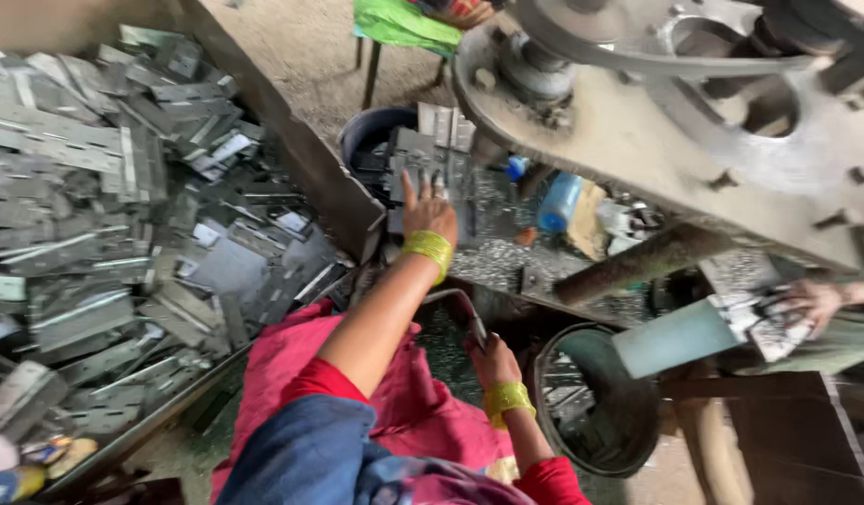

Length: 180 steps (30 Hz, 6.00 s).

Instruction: The person repeatedly picks up metal hinge-like parts from a bin, places them into a press machine, and operates the lever to process them. The processed parts are then dropped into a bucket below.

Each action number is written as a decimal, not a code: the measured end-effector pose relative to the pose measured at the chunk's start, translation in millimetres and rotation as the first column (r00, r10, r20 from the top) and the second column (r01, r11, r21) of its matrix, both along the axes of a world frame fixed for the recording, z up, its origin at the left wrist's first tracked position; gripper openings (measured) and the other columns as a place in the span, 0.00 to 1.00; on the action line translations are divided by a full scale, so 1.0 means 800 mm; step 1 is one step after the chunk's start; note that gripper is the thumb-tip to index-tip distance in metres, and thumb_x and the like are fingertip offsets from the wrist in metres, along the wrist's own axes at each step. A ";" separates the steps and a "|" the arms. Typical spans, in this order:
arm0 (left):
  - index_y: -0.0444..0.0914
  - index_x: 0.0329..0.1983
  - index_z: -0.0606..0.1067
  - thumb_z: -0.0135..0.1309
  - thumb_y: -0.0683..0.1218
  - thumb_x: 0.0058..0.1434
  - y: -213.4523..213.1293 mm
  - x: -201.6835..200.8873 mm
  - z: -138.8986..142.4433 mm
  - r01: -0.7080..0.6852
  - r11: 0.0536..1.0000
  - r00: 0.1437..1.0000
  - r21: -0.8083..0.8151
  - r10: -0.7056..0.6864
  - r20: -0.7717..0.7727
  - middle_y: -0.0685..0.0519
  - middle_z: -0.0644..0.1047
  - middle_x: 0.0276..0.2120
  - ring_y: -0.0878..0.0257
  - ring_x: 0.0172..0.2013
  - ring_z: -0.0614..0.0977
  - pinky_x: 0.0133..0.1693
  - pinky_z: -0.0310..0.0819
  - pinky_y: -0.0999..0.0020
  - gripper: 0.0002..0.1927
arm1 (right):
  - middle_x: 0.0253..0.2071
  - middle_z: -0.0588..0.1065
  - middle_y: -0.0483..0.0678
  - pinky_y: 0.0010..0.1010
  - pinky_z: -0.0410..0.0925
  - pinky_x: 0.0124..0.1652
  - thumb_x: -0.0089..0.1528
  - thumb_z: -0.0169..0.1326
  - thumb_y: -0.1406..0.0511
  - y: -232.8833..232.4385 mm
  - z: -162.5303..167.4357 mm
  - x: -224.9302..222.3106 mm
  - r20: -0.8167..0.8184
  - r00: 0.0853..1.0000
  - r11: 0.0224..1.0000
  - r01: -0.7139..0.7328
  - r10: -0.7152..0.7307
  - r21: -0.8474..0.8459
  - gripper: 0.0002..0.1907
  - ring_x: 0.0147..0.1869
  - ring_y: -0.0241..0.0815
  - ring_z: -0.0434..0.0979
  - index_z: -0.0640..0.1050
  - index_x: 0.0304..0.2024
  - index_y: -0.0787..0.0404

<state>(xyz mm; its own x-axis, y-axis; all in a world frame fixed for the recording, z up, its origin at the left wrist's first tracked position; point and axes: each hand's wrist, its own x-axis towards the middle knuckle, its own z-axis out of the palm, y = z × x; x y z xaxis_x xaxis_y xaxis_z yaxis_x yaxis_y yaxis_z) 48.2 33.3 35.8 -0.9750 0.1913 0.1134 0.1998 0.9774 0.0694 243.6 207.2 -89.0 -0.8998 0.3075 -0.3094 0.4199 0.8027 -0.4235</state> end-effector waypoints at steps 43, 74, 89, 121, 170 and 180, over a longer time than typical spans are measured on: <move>0.42 0.38 0.84 0.50 0.45 0.59 0.014 0.059 -0.048 0.156 0.982 0.988 -0.103 -0.154 0.030 0.43 0.61 0.73 0.56 0.66 0.61 0.55 0.56 0.58 0.12 | 0.40 0.79 0.64 0.53 0.70 0.42 0.60 0.58 0.50 -0.040 0.187 -0.051 -0.438 0.885 0.969 -0.055 0.158 0.239 0.34 0.44 0.67 0.80 0.69 0.62 0.62; 0.41 0.35 0.84 0.49 0.46 0.66 0.038 -0.006 -0.064 0.084 0.992 0.992 -0.098 -0.093 -0.085 0.47 0.81 0.51 0.55 0.59 0.69 0.54 0.58 0.57 0.12 | 0.40 0.78 0.66 0.55 0.70 0.47 0.61 0.54 0.45 0.027 0.012 -0.030 -0.126 0.987 0.993 -0.089 0.098 0.074 0.27 0.50 0.68 0.78 0.78 0.45 0.61; 0.36 0.55 0.81 0.42 0.40 0.73 0.026 -0.020 -0.041 -0.076 0.991 0.986 -0.114 0.058 -0.158 0.41 0.68 0.70 0.54 0.64 0.66 0.60 0.55 0.57 0.17 | 0.40 0.78 0.66 0.54 0.71 0.47 0.61 0.54 0.45 0.015 0.015 -0.022 -0.079 0.996 0.993 -0.024 0.033 0.112 0.28 0.49 0.68 0.79 0.78 0.43 0.64; 0.38 0.45 0.78 0.43 0.44 0.66 -0.270 0.170 -0.143 -0.497 0.832 0.852 0.246 0.521 -0.044 0.44 0.80 0.41 0.47 0.45 0.79 0.48 0.69 0.50 0.13 | 0.41 0.81 0.59 0.46 0.71 0.46 0.67 0.58 0.54 -0.015 0.114 -0.021 -0.611 0.791 0.995 -0.061 -0.002 -0.083 0.19 0.45 0.59 0.82 0.78 0.48 0.64; 0.32 0.48 0.82 0.50 0.52 0.68 0.001 0.030 -0.040 0.068 0.960 0.995 0.273 -0.043 -0.095 0.39 0.71 0.67 0.50 0.73 0.60 0.61 0.55 0.53 0.20 | 0.43 0.79 0.64 0.53 0.71 0.47 0.57 0.58 0.49 0.026 -0.050 -0.010 -0.072 0.997 0.999 -0.035 0.038 0.034 0.25 0.51 0.67 0.79 0.77 0.49 0.59; 0.36 0.54 0.80 0.44 0.48 0.64 0.026 0.014 -0.028 -0.012 0.997 0.994 0.082 0.021 -0.105 0.43 0.64 0.69 0.46 0.71 0.54 0.67 0.37 0.38 0.21 | 0.39 0.78 0.67 0.54 0.71 0.45 0.61 0.55 0.48 0.014 -0.040 -0.005 -0.181 0.983 1.000 -0.018 0.016 -0.008 0.28 0.49 0.69 0.77 0.75 0.51 0.63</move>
<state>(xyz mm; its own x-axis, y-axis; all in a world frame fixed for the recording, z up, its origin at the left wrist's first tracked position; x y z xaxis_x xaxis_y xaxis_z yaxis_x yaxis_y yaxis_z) 59.0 54.3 13.1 -0.9597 0.1613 0.2303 0.1942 0.9725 0.1284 239.4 218.2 -120.9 -0.9463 0.2896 -0.1441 0.3222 0.8044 -0.4991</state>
